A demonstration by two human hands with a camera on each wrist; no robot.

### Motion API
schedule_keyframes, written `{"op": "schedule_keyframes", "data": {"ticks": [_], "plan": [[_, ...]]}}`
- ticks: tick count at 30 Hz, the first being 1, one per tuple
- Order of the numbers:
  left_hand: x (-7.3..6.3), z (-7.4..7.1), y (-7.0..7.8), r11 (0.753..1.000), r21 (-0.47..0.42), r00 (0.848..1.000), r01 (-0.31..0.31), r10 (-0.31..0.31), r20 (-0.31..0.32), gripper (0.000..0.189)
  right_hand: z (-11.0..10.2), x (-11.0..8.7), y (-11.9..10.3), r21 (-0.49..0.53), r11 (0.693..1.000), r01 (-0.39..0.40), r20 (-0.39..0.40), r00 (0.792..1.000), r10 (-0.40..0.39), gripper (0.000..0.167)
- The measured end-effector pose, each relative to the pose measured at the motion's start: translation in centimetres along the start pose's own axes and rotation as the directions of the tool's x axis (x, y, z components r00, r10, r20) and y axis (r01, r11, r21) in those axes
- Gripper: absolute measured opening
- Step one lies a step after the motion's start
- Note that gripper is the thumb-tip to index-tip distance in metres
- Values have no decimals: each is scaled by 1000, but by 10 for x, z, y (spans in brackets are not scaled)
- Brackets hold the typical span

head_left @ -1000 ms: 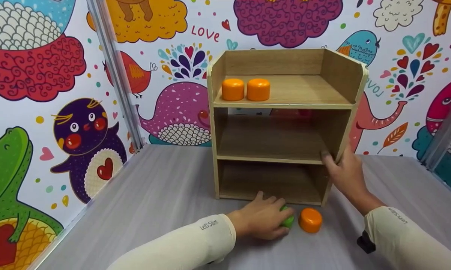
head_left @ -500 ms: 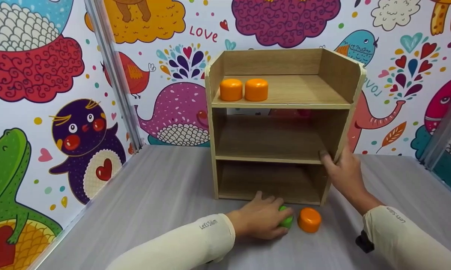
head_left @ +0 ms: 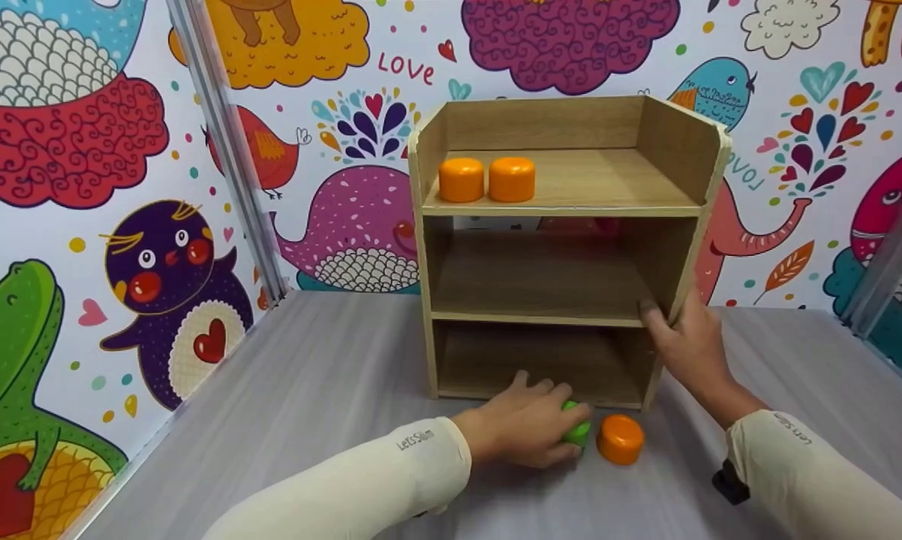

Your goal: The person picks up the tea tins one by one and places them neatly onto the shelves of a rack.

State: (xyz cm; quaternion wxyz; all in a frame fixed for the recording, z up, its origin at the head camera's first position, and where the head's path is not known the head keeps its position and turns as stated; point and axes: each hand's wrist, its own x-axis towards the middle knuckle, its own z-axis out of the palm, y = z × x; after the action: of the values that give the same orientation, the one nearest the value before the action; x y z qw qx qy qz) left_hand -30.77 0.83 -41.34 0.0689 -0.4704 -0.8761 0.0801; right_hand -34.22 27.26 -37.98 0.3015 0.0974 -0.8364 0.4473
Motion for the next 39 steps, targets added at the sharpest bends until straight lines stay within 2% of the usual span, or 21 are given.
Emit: {"op": "schedule_keyframes", "data": {"ticks": [5, 17, 23, 27, 35, 39], "plan": [[1, -10, -2, 1000, 11, 1000, 13, -13, 8, 47, 0, 1, 1, -17, 1000, -4, -17, 1000, 4, 61], [1, -39, -9, 999, 52, 1000, 3, -2, -24, 47, -2, -1, 3, 5, 1000, -12, 17, 1000, 12, 65], [2, -57, -13, 999, 41, 1000, 11, -11, -11, 49, 1, -3, 3, 9, 1000, -22, 23, 999, 22, 67], [4, -70, -14, 999, 53, 1000, 6, -4, -30, 50, 2, -3, 2, 3, 1000, -27, 26, 999, 27, 68], [3, -93, -13, 994, 107, 997, -21, 29, -66, 50, 2, 0, 2, -27, 999, 27, -26, 999, -28, 62], [3, -106, -14, 993, 114, 996, -27, 37, -81, 51, 2, 1, 1, -29, 999, 33, -16, 999, -33, 63]]}}
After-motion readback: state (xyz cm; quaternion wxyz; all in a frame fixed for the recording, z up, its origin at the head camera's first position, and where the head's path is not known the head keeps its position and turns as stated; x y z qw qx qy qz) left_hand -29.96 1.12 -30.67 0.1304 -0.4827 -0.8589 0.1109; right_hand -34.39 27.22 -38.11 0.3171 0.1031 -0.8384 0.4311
